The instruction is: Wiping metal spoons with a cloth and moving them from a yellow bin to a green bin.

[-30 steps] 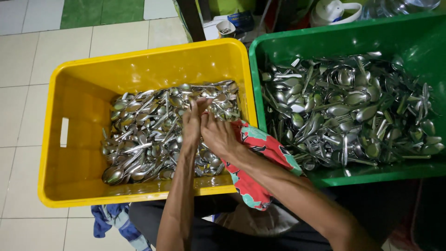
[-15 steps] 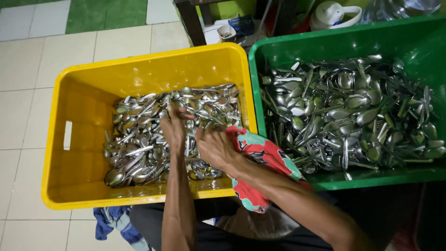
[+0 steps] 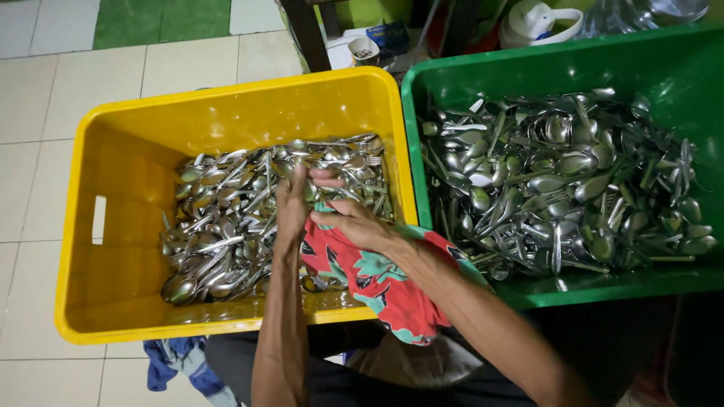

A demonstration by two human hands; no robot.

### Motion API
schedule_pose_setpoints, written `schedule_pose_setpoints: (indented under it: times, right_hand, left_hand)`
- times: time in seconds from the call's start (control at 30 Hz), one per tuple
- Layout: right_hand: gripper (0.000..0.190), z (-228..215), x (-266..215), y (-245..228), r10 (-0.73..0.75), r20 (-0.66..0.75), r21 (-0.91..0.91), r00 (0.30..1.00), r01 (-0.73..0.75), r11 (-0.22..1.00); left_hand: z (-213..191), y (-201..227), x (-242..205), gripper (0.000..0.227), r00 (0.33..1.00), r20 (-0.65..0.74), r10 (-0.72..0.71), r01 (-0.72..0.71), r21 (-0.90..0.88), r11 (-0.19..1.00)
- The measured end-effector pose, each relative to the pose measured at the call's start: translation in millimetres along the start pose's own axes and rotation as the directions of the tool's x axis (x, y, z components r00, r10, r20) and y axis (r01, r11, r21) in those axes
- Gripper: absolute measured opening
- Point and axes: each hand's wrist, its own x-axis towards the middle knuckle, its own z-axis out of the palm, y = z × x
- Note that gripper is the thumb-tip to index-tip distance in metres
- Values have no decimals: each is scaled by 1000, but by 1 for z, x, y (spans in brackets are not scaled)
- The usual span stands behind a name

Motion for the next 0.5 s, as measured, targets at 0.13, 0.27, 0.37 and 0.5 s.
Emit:
schedule_pose_setpoints:
  times: [0.13, 0.27, 0.37, 0.5]
  right_hand:
    - [44, -5, -55, -78, -258, 96, 102, 961, 249, 963]
    - [30, -6, -19, -12, -179, 226, 157, 957, 146, 977]
    - [30, 1, -25, -20, -149, 152, 137, 977, 129, 982]
    - [39, 1, -35, -59, -239, -225, -164, 945, 205, 965]
  left_hand:
    - [0, 53, -18, 46, 990, -133, 54, -57, -23, 998]
    - [-4, 37, -14, 42, 980, -194, 40, -49, -44, 998]
    - [-6, 27, -7, 53, 984, -175, -38, 22, -94, 995]
    - [39, 74, -37, 88, 960, -54, -276, 270, -95, 958]
